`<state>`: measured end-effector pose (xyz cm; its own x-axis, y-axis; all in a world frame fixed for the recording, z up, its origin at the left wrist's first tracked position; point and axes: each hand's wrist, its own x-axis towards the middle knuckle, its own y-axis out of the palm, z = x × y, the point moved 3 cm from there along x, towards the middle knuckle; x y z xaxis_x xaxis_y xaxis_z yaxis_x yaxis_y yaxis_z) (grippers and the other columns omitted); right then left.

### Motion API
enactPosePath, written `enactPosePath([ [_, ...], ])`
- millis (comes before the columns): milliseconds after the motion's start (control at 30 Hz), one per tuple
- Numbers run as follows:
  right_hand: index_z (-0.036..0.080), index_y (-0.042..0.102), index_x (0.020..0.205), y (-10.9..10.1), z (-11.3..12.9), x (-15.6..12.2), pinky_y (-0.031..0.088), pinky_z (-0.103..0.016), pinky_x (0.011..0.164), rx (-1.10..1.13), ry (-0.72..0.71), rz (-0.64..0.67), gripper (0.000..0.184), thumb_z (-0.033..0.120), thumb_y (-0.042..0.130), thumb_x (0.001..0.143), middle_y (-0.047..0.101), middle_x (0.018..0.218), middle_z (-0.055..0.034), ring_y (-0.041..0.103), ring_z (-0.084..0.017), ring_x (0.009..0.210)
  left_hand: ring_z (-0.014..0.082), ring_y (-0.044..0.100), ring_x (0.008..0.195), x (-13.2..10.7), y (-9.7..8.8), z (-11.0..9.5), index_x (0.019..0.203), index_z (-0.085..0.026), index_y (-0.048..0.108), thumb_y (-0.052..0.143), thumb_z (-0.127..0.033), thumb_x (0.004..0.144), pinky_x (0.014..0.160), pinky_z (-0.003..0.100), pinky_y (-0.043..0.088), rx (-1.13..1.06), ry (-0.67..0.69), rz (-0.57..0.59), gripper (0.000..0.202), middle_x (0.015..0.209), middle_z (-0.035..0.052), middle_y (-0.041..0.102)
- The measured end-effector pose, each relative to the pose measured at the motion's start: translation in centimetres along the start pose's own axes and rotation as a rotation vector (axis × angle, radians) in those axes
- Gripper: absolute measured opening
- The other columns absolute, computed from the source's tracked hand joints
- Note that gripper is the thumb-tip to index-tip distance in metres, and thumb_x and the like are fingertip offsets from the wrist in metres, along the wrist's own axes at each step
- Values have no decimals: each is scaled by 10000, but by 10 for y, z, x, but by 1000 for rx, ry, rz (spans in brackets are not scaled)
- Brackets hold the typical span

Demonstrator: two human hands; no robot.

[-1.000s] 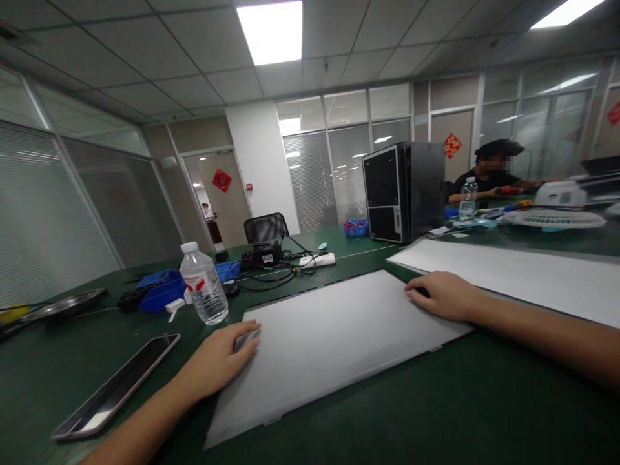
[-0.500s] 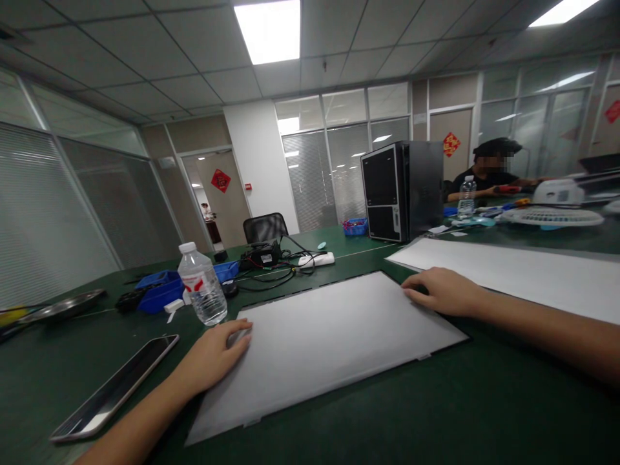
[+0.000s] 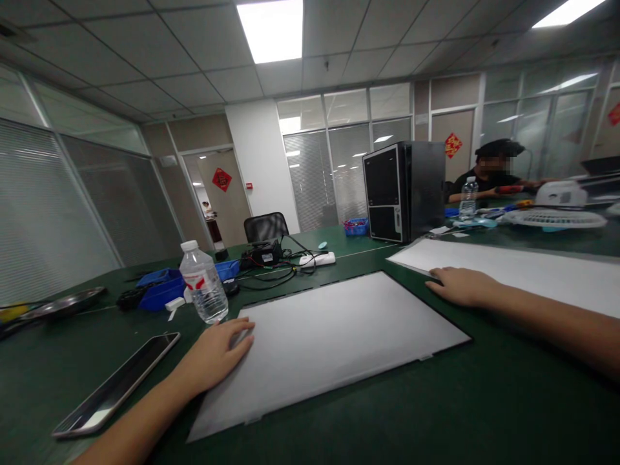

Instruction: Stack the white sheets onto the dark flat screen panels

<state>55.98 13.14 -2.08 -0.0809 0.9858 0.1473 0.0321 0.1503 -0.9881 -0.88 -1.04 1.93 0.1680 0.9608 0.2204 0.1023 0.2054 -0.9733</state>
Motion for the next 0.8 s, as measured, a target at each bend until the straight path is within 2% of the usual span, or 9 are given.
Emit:
enactPosePath([
  [167, 150, 578, 1383, -5, 8, -3, 502, -511, 898, -18, -45, -21, 568, 490, 384, 970, 651, 1253, -201, 645, -368, 1085, 319, 589, 1330, -1, -3, -4, 1316, -221, 690, 424, -535, 950, 1152, 506, 420, 1, -3, 19, 552, 1426, 74, 652],
  [400, 191, 568, 1406, -19, 20, -9, 507, -482, 878, -22, -116, -90, 544, 413, 464, 921, 682, 1215, -162, 652, -343, 1064, 315, 592, 1328, -2, -3, -2, 1308, -244, 701, 453, -553, 940, 1161, 476, 413, -26, -5, 0, 541, 1421, 62, 658],
  [533, 199, 564, 1411, -22, 22, -9, 516, -461, 872, -6, -131, -109, 559, 459, 474, 924, 684, 1214, -150, 651, -329, 1069, 315, 579, 1341, -1, 0, 1, 1320, -241, 691, 449, -558, 948, 1177, 486, 389, -36, -4, 13, 546, 1437, 70, 644],
  [667, 155, 589, 1384, -17, 21, -9, 496, -518, 930, -14, -119, -103, 614, 544, 440, 933, 621, 1325, -192, 606, -375, 1156, 316, 590, 1329, -2, -1, 1, 1305, -242, 702, 466, -553, 937, 1169, 466, 403, -44, -1, 0, 537, 1417, 70, 660],
  [800, 120, 612, 1341, -7, 18, -8, 521, -520, 871, -14, -68, -51, 626, 548, 342, 973, 637, 1284, -226, 648, -375, 1073, 315, 585, 1335, -2, -1, 0, 1323, -229, 689, 440, -546, 948, 1169, 481, 402, -24, 10, 9, 551, 1431, 73, 649],
])
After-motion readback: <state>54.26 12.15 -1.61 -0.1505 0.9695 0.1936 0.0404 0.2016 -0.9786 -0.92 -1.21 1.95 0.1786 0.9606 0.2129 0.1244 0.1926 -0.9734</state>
